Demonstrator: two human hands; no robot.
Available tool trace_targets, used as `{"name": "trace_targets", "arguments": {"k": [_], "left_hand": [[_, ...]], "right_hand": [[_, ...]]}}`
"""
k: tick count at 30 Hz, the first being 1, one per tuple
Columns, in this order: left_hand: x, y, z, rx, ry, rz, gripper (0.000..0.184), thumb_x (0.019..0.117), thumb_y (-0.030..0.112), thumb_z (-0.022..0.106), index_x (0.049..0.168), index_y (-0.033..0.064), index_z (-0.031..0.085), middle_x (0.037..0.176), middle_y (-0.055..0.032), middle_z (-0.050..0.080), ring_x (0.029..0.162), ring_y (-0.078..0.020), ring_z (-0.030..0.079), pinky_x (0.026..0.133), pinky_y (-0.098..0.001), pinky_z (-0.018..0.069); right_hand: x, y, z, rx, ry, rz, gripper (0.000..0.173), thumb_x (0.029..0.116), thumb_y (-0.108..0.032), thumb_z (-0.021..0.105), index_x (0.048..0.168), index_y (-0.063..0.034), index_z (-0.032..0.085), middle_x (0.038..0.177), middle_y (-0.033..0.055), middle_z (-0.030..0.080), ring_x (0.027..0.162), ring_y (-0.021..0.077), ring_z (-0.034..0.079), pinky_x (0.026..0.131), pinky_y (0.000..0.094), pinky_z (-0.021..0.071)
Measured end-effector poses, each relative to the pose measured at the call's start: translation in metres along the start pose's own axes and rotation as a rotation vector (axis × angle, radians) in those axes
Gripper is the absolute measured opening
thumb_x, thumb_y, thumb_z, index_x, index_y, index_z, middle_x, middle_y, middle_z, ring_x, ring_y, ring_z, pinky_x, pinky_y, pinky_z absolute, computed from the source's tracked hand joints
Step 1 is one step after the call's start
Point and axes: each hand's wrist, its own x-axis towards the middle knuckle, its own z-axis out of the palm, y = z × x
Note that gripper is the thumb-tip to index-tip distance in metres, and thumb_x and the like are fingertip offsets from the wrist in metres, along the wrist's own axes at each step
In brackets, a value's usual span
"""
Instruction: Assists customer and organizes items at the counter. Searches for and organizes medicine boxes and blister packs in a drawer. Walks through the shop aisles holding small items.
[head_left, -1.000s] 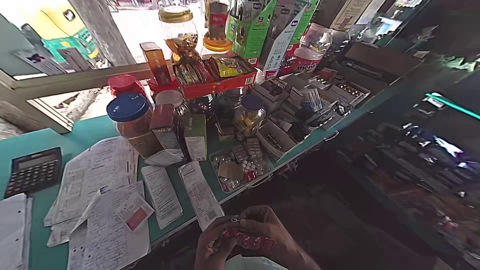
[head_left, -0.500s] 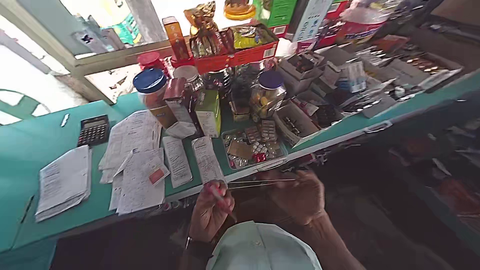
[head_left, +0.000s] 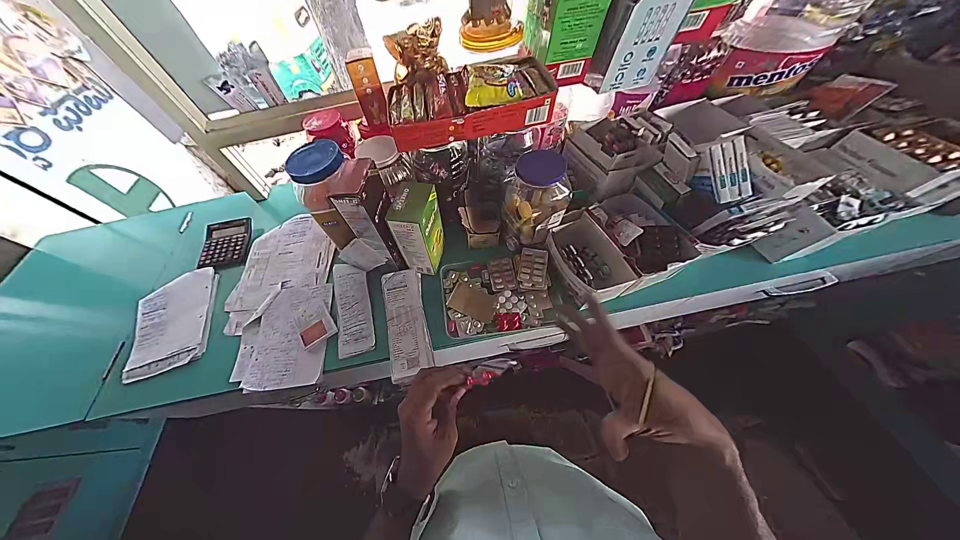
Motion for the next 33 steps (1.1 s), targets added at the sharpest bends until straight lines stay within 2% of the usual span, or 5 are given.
{"name": "trace_targets", "arguments": {"k": [5,10,17,20,33], "left_hand": [[-0.005,0.008,0.017,0.019,-0.023,0.216,0.013,0.104,0.012,0.056,0.111,0.0158,0.066,0.113,0.0014,0.074,0.116,-0.0158,0.067,0.102,-0.031,0.0551],[-0.005,0.019,0.023,-0.216,-0.068,0.036,0.018,0.1007,0.019,0.065,0.118,0.0165,0.069,0.113,0.007,0.072,0.105,-0.0033,0.069,0.093,-0.0212,0.0577],[0.017,0.021,0.023,-0.462,-0.052,-0.361,0.051,0.0907,0.005,0.071,0.138,-0.0024,0.052,0.114,-0.0071,0.07,0.098,-0.0137,0.071,0.085,-0.0294,0.062],[0.025,0.02,0.025,-0.435,-0.017,-0.377,0.041,0.0907,0.002,0.069,0.129,-0.0021,0.056,0.111,-0.0057,0.07,0.095,-0.0119,0.071,0.081,-0.0279,0.063],[0.024,0.012,0.034,-0.209,-0.029,-0.299,0.026,0.098,0.003,0.054,0.12,-0.0102,0.051,0.106,-0.0051,0.065,0.095,0.0011,0.064,0.087,-0.0201,0.0554]], "right_hand": [[-0.001,0.011,0.037,-0.368,-0.197,-0.25,0.085,0.077,-0.028,0.089,0.15,-0.0054,0.051,0.153,0.0108,0.053,0.148,0.0229,0.041,0.123,0.038,0.0352],[0.004,0.027,0.052,-0.188,-0.094,-0.421,0.032,0.0909,-0.008,0.077,0.122,-0.0068,0.073,0.127,0.0074,0.072,0.12,0.0148,0.067,0.105,0.0306,0.0553],[0.018,0.025,0.054,-0.014,0.113,-0.12,0.034,0.0875,-0.004,0.078,0.121,-0.0012,0.071,0.106,0.0023,0.076,0.087,0.0057,0.071,0.079,0.0237,0.0618],[0.023,0.026,0.054,-0.045,0.066,-0.072,0.057,0.0814,-0.009,0.085,0.134,-0.0045,0.065,0.118,0.003,0.074,0.097,0.0086,0.072,0.086,0.0283,0.0625],[0.028,0.025,0.067,-0.111,0.194,0.011,0.034,0.0831,-0.004,0.082,0.116,-0.0047,0.075,0.102,0.0033,0.078,0.087,0.0073,0.074,0.082,0.0271,0.0623]]}}
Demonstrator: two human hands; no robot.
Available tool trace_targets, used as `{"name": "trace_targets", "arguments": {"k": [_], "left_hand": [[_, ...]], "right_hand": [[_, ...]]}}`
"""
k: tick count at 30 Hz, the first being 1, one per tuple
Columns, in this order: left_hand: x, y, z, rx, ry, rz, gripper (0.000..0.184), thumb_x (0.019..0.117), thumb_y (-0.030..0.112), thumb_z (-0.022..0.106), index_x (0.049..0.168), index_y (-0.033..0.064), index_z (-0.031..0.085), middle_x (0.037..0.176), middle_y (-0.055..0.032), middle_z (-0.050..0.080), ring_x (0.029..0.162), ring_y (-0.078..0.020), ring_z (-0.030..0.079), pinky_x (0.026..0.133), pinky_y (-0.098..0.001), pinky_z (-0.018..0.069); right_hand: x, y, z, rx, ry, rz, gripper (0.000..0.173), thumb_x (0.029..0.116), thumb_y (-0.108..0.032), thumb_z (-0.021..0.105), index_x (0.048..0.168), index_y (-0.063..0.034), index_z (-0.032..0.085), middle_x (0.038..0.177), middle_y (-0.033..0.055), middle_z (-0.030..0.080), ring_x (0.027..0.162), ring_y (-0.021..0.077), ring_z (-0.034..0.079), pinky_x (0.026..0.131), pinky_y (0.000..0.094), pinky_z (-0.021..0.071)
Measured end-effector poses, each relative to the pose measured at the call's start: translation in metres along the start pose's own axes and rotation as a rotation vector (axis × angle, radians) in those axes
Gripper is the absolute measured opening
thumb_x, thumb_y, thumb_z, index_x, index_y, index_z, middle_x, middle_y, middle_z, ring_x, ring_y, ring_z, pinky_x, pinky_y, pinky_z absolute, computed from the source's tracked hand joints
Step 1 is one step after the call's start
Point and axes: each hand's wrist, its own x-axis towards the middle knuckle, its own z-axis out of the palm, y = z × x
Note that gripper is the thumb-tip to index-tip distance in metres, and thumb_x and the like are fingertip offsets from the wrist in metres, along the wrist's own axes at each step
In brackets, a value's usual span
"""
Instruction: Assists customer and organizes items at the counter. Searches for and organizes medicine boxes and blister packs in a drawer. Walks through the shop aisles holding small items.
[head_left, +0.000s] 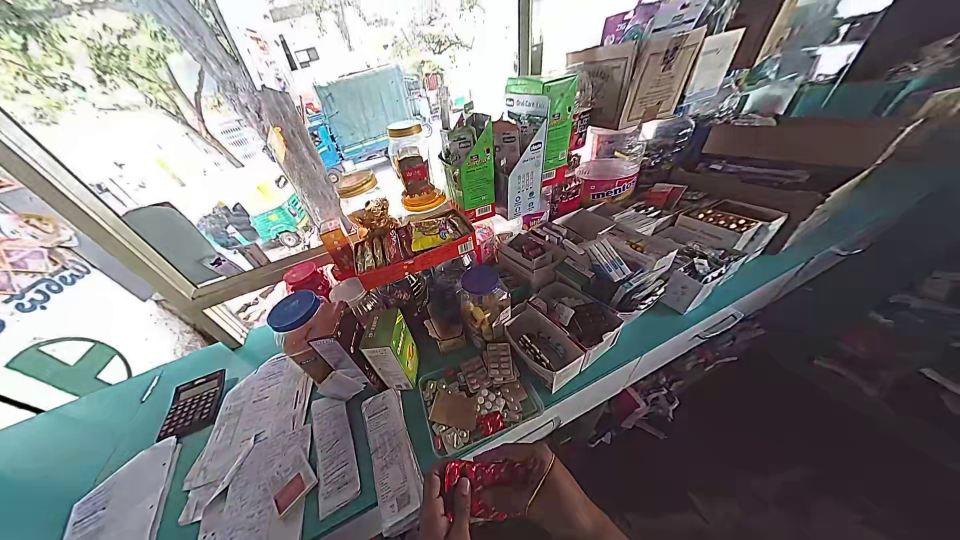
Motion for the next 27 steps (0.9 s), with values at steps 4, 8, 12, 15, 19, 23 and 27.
{"name": "trace_targets", "arguments": {"k": [4,8,12,15,19,23,27], "left_hand": [[0.011,0.0,-0.01,0.408,0.023,0.286,0.05,0.1006,0.028,0.06,0.131,-0.0114,0.053,0.127,-0.0276,0.058,0.119,-0.0244,0.055,0.1,-0.0363,0.0481],[0.012,0.03,0.01,0.491,-0.075,0.357,0.029,0.096,0.026,0.067,0.105,0.0004,0.075,0.106,-0.0158,0.068,0.108,-0.0197,0.062,0.096,-0.0311,0.0523],[0.015,0.028,0.021,0.504,-0.038,0.419,0.022,0.0934,0.018,0.066,0.092,-0.0009,0.077,0.095,-0.0128,0.068,0.1,-0.0164,0.062,0.095,-0.0262,0.049],[0.011,0.022,0.017,0.483,-0.007,0.441,0.019,0.0914,0.015,0.067,0.084,0.0006,0.077,0.089,-0.0092,0.068,0.098,-0.0115,0.062,0.092,-0.0194,0.0492],[0.004,0.014,0.013,0.211,-0.039,0.367,0.02,0.0972,0.017,0.062,0.087,0.0031,0.072,0.095,-0.0044,0.067,0.102,-0.0068,0.062,0.093,-0.0186,0.0503],[0.007,0.028,-0.002,-0.838,-0.242,-0.069,0.023,0.1016,0.031,0.058,0.089,0.0188,0.073,0.086,0.0055,0.069,0.085,-0.0075,0.067,0.084,-0.0272,0.0551],[0.019,0.038,-0.037,-1.016,-0.324,-0.219,0.017,0.0996,0.027,0.063,0.088,0.0173,0.07,0.065,0.0074,0.057,0.059,-0.0069,0.057,0.063,-0.0268,0.051]], "right_hand": [[0.019,-0.002,-0.006,-0.246,0.1,-0.095,0.027,0.0855,-0.01,0.08,0.113,-0.0076,0.077,0.1,0.0022,0.078,0.088,0.0052,0.074,0.084,0.0256,0.0614],[0.035,-0.005,0.004,-0.529,0.097,-0.254,0.024,0.091,-0.009,0.07,0.114,-0.0105,0.077,0.097,0.0072,0.078,0.087,0.018,0.075,0.083,0.0409,0.0606],[0.041,0.003,0.019,-0.538,0.125,-0.366,0.034,0.0839,0.0,0.069,0.116,-0.011,0.076,0.097,0.0065,0.078,0.087,0.0184,0.076,0.082,0.0412,0.0612],[0.037,0.008,0.027,-0.492,0.152,-0.338,0.032,0.0842,-0.001,0.071,0.114,-0.0112,0.076,0.091,0.0061,0.078,0.081,0.0166,0.075,0.077,0.0386,0.0612],[0.033,0.011,0.033,-0.466,0.208,-0.312,0.028,0.0864,-0.005,0.071,0.113,-0.0093,0.077,0.088,0.0061,0.078,0.076,0.0149,0.074,0.074,0.035,0.0608],[0.023,-0.004,0.024,-0.403,0.12,-0.305,0.018,0.0914,-0.009,0.07,0.108,-0.0091,0.079,0.092,0.0047,0.078,0.082,0.012,0.075,0.079,0.0329,0.0614],[0.01,0.01,0.014,-0.583,-0.03,-0.639,0.019,0.1032,-0.01,0.058,0.11,-0.0085,0.076,0.105,0.0071,0.078,0.097,0.0154,0.075,0.088,0.0312,0.0591]]}}
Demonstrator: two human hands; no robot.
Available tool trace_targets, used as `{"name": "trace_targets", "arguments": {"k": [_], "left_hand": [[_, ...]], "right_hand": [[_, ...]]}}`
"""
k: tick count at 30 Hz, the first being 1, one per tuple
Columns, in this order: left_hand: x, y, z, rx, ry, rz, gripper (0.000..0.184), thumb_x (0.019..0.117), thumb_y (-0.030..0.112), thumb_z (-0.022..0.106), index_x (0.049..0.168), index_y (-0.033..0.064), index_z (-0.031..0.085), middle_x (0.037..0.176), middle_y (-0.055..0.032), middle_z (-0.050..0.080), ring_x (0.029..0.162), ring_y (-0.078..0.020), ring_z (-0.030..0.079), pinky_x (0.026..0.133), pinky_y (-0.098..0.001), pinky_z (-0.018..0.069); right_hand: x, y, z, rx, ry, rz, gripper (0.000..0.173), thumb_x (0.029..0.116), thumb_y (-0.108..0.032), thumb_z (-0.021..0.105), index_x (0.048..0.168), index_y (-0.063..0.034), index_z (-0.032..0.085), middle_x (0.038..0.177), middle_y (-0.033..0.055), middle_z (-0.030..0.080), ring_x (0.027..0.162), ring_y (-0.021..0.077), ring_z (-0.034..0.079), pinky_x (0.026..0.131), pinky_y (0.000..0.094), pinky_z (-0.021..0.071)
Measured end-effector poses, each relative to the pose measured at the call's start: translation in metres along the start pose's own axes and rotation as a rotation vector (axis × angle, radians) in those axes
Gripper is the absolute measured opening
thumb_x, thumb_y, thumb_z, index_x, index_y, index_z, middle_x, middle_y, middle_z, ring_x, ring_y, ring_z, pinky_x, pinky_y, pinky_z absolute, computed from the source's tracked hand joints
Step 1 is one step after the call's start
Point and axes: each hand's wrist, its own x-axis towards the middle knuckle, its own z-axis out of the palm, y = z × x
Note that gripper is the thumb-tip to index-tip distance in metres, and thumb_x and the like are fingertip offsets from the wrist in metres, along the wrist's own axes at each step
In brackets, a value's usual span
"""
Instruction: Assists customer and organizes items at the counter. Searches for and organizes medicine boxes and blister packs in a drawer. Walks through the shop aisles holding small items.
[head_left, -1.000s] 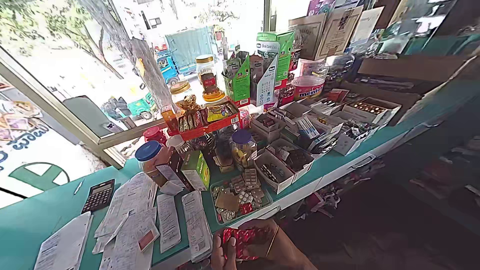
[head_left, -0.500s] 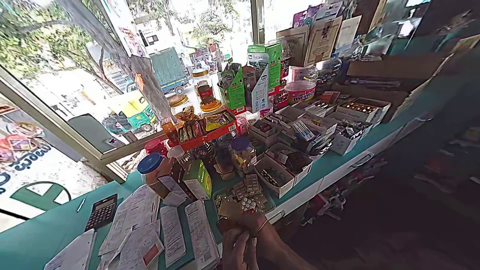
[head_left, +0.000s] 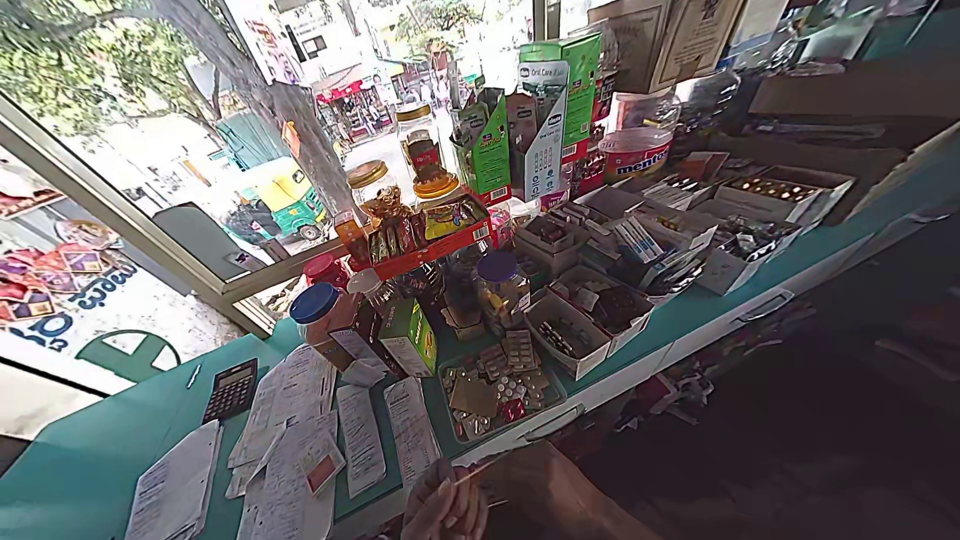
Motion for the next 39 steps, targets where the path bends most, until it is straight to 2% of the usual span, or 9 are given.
{"name": "trace_targets", "arguments": {"k": [2,5,10,15,20,24,33,37,39], "left_hand": [[-0.002,0.007,0.0,0.122,0.031,0.015,0.017,0.1023,0.027,0.059,0.089,0.0196,0.067,0.061,0.01,0.05,0.052,-0.0025,0.048,0.053,-0.0207,0.0434],[-0.018,-0.002,0.016,0.58,0.093,0.069,0.013,0.1046,0.028,0.057,0.099,0.0248,0.068,0.066,0.0143,0.055,0.056,0.0051,0.049,0.055,-0.0143,0.0425],[-0.039,-0.029,0.018,1.187,0.242,0.142,0.015,0.0999,0.01,0.058,0.094,-0.0021,0.066,0.074,0.0032,0.064,0.066,0.0045,0.058,0.063,-0.0158,0.0518],[-0.036,-0.054,-0.026,0.963,0.41,0.318,0.009,0.1007,0.019,0.062,0.098,0.015,0.069,0.075,0.0088,0.066,0.057,0.0023,0.058,0.053,-0.0144,0.0514],[-0.031,-0.054,-0.027,0.247,0.313,0.351,0.025,0.1011,0.031,0.062,0.121,0.0177,0.068,0.11,-0.0054,0.073,0.097,-0.0176,0.073,0.086,-0.0359,0.0616],[-0.022,-0.043,-0.027,0.386,0.193,0.363,0.046,0.1007,0.033,0.063,0.143,0.0162,0.052,0.142,-0.0065,0.059,0.128,-0.0202,0.059,0.107,-0.04,0.0499],[-0.014,-0.021,-0.036,0.358,0.039,0.297,0.033,0.0919,0.005,0.073,0.124,0.0145,0.073,0.118,-0.0019,0.073,0.103,-0.0092,0.071,0.09,-0.0271,0.0597],[-0.013,-0.027,-0.031,0.321,0.053,0.13,0.068,0.0946,0.017,0.072,0.154,0.0128,0.04,0.139,-0.0106,0.062,0.123,-0.0224,0.064,0.104,-0.041,0.0541],[-0.012,-0.036,-0.022,0.441,0.203,0.122,0.067,0.0917,0.01,0.074,0.15,0.0039,0.043,0.133,-0.0125,0.066,0.115,-0.0222,0.068,0.097,-0.039,0.0592]], "right_hand": [[-0.01,0.01,0.015,-0.085,0.083,-0.146,0.018,0.1049,-0.01,0.055,0.111,-0.0093,0.072,0.107,0.0051,0.077,0.099,0.0113,0.074,0.089,0.0247,0.0581],[-0.007,-0.001,0.033,0.011,0.341,0.16,0.011,0.0987,-0.012,0.065,0.101,-0.0089,0.075,0.092,0.0015,0.078,0.082,0.0041,0.073,0.075,0.0203,0.0595],[0.021,-0.011,0.014,0.44,0.575,0.693,0.021,0.0819,-0.008,0.078,0.102,-0.0032,0.076,0.083,-0.0004,0.076,0.07,0.0044,0.071,0.064,0.0223,0.0612],[0.026,-0.02,0.006,0.881,0.591,0.899,0.028,0.0793,0.002,0.079,0.107,0.0029,0.074,0.088,0.012,0.076,0.075,0.0174,0.074,0.068,0.0307,0.0647],[0.021,-0.021,0.014,0.935,0.494,0.824,0.027,0.0802,0.004,0.079,0.107,0.0021,0.074,0.09,0.011,0.076,0.075,0.016,0.074,0.067,0.0298,0.0641],[0.02,-0.024,0.02,0.988,0.458,0.817,0.028,0.0824,0.002,0.079,0.109,0.0018,0.071,0.094,0.011,0.075,0.078,0.0163,0.074,0.069,0.0309,0.0643],[0.007,-0.011,0.017,1.221,0.282,0.795,0.034,0.0841,0.004,0.077,0.117,0.0009,0.07,0.108,0.0133,0.074,0.091,0.0177,0.074,0.08,0.0337,0.0635],[0.002,-0.006,0.005,0.996,0.272,0.697,0.035,0.0845,0.003,0.077,0.119,0.0013,0.069,0.106,0.0099,0.074,0.088,0.0149,0.072,0.078,0.0304,0.0627],[-0.002,-0.006,0.0,0.85,0.277,0.681,0.043,0.0846,0.001,0.078,0.125,0.0027,0.066,0.106,0.0082,0.075,0.089,0.0142,0.073,0.078,0.029,0.0636]]}}
